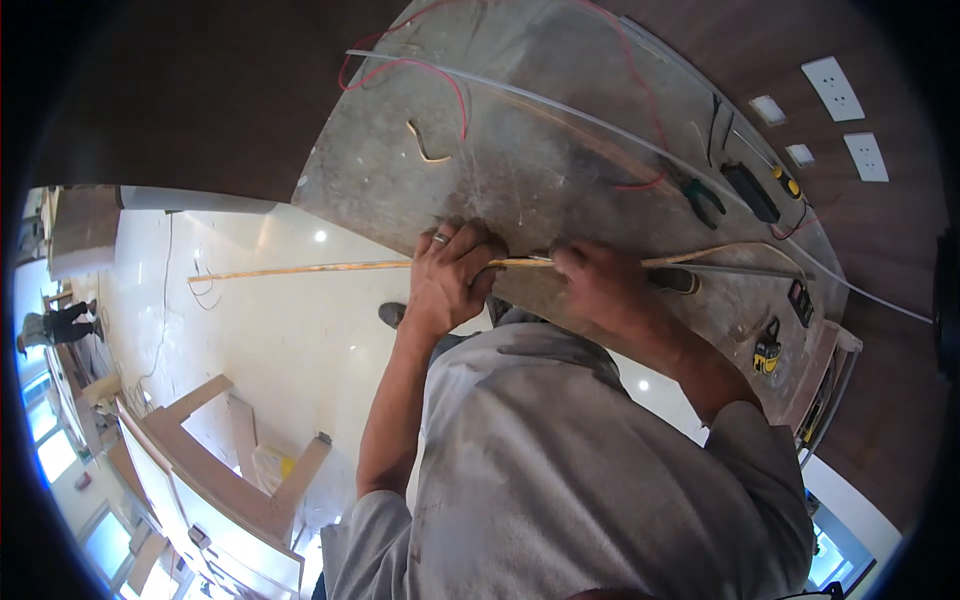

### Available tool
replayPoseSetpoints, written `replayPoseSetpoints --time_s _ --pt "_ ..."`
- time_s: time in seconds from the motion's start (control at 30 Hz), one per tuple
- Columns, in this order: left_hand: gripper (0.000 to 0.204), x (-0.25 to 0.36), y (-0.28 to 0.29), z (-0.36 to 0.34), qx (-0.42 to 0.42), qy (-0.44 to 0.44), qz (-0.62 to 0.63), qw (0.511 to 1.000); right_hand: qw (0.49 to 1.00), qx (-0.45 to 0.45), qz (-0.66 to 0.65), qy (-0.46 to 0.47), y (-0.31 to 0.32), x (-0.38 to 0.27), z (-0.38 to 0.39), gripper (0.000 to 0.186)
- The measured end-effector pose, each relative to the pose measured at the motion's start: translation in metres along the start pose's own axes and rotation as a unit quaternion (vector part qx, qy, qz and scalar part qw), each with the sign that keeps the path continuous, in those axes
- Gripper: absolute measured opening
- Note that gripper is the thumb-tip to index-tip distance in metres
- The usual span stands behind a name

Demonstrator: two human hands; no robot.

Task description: The person applies an adhesive LED light strip to a thin wooden strip by hand. They press the strip down section by section along the wood to ensure it adheres.

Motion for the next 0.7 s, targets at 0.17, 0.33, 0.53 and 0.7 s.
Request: replayPoseSetpoints --time_s 0.17,0.33,0.53,0.7 --pt "0.044 0.019 0.01 -0.004 0.028 0.006 -0.033 0.999 0.999 -0.047 -0.006 0.017 0.009 0.012 -0.005 0.019" --pt "0.038 0.028 0.005 -0.003 0.04 0.074 -0.013 0.996 0.995 -0.089 -0.007 0.045 0.016 0.01 -0.012 0.017" --pt "0.033 0.027 0.003 -0.004 0.038 0.094 0.003 0.995 0.993 -0.11 -0.013 0.044 0.019 0.01 -0.016 0.012" --pt "0.031 0.026 0.002 -0.004 0.039 0.093 0.0 0.995 0.991 -0.127 -0.014 0.048 0.016 0.012 -0.017 0.016"
Point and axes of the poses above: each hand's wrist, its own z-axis away from the middle knuckle, its own y-axis out of the back of the hand, x = y × z, the point moved 3 cm from there along -z, towards the middle knuckle, and after that the axes turned 14 degrees about -z, right-handed, at the moved point
